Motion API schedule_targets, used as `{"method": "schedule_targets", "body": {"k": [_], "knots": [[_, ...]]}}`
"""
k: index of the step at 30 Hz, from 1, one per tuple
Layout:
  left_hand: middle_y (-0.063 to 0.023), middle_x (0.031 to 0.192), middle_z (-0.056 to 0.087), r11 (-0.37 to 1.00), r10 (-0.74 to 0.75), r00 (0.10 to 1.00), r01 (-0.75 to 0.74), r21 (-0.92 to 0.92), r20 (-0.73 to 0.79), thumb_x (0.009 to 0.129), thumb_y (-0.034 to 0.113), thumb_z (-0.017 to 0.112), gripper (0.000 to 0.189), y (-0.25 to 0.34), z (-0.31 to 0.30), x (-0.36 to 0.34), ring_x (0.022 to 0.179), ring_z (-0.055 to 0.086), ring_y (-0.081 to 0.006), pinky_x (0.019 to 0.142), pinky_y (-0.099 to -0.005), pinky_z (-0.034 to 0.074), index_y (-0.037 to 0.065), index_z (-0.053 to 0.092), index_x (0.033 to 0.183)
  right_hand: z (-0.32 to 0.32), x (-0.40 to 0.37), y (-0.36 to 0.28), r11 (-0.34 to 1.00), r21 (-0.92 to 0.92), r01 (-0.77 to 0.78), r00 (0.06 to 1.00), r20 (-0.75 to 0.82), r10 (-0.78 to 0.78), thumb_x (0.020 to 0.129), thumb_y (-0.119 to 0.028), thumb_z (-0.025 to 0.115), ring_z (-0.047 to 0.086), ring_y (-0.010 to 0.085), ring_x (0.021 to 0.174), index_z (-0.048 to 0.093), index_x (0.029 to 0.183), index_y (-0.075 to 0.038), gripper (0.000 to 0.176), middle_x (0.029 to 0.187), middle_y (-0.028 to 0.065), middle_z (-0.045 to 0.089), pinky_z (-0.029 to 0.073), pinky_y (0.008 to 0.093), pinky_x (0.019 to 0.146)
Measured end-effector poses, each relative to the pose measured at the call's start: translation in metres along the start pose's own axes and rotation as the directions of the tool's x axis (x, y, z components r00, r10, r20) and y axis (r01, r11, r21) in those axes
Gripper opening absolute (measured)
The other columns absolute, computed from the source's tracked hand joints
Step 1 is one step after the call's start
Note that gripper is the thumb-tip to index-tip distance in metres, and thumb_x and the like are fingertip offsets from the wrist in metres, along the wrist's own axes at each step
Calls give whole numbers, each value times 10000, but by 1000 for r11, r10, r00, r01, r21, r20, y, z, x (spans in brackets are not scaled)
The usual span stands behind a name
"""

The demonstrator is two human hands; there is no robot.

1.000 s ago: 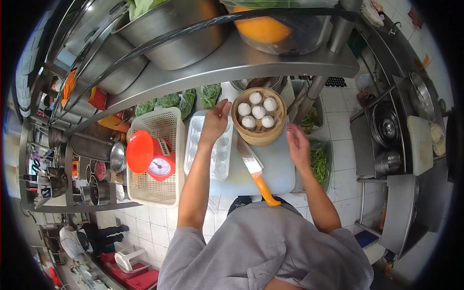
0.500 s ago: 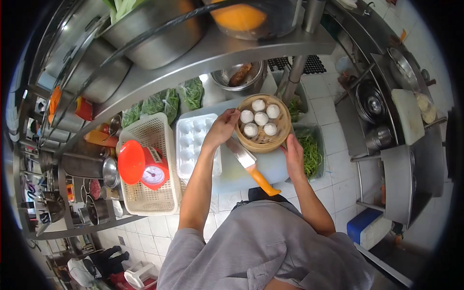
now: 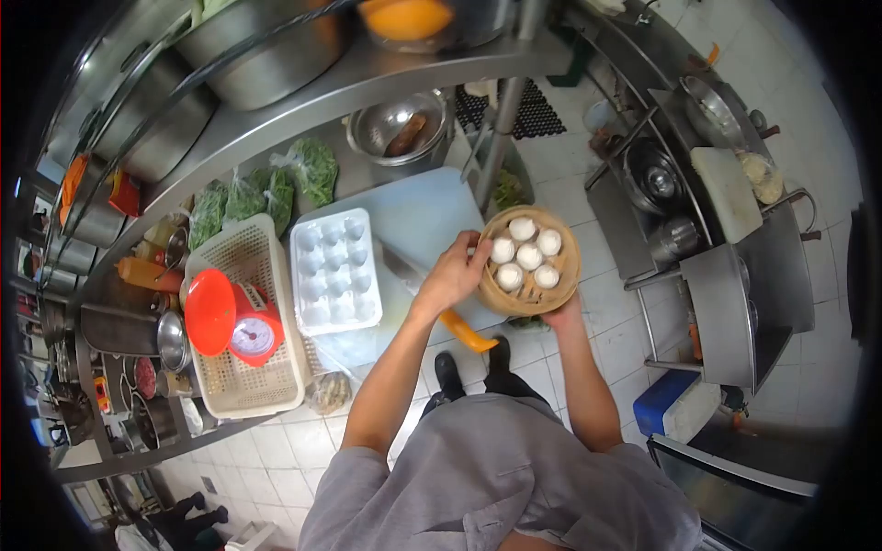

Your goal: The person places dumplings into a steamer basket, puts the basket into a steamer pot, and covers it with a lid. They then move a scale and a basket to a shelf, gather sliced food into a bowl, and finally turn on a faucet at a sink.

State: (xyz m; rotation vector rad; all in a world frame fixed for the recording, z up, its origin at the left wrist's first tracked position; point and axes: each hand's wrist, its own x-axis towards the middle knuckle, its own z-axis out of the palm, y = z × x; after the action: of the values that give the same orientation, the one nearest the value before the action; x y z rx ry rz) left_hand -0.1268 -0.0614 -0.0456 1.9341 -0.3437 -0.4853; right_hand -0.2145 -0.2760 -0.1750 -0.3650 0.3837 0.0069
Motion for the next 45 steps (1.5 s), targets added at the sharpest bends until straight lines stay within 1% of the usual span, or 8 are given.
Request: {"method": "schedule_targets", "body": {"k": [10,15,20,37,39,41,42,45], "knots": [[-167,1128,597,991,12,996,1,-136,93,945,446,460,507,32,115,-12,1004,591,-243,845,-361,476,19,493,1215,-80,-59,-91,977,100,190,978,68,-197,969,-341,340,482,264,1187,418,1333,-81,454,1308,99,485,436,420,979],[-71,1240,534,826,-235,937,333,-455,260,966,493,377,558,24,222,12,1068,553,-209,886,-373,468,57,445,1307,-129,-112,-188,971,17,238,968,-92,-235,961,-296,337,563,276,1083,454,1284,-24,438,1222,142,545,484,405,917],[-139,1259,530,569,-384,805,592,-571,452,928,594,349,688,20,330,36,1124,523,-246,971,-399,402,37,425,1325,-139,-141,-271,969,-11,246,939,-245,-241,957,-297,374,577,268,1055,466,1264,-14,428,1186,148,559,496,398,895],[-117,1255,532,170,-267,890,420,-892,369,962,501,357,550,145,419,237,1133,527,-251,980,-418,432,57,481,1261,-123,7,-448,994,95,-45,980,-191,62,944,-305,422,550,270,1096,486,1243,-25,415,1213,141,549,471,418,941],[-98,1240,542,173,-241,910,382,-908,337,973,461,357,500,165,416,270,1123,531,-244,973,-418,442,73,482,1262,-108,30,-483,999,50,-5,999,-47,7,941,-295,443,540,270,1117,472,1264,-16,428,1249,148,533,457,426,961],[-90,1233,547,130,-231,922,346,-929,311,976,429,371,463,164,417,306,1114,534,-242,958,-418,456,78,487,1255,-112,53,-505,996,-85,40,978,-199,-56,951,-301,440,523,271,1141,462,1284,-18,437,1287,155,509,449,437,966],[-87,1232,547,65,-217,921,343,-937,322,977,410,378,445,150,422,325,1111,535,-242,951,-418,462,77,487,1253,-119,65,-515,659,-717,226,952,20,-304,966,-288,427,582,245,1030,505,1224,-16,383,1176,146,572,512,401,856],[-91,1230,547,-25,-225,927,301,-953,298,972,353,417,408,144,418,384,1087,552,-251,927,-422,482,68,480,1258,-139,111,-550,679,-731,66,926,-209,-315,963,-256,455,619,180,817,546,1132,-10,313,974,106,620,533,307,694]]}}
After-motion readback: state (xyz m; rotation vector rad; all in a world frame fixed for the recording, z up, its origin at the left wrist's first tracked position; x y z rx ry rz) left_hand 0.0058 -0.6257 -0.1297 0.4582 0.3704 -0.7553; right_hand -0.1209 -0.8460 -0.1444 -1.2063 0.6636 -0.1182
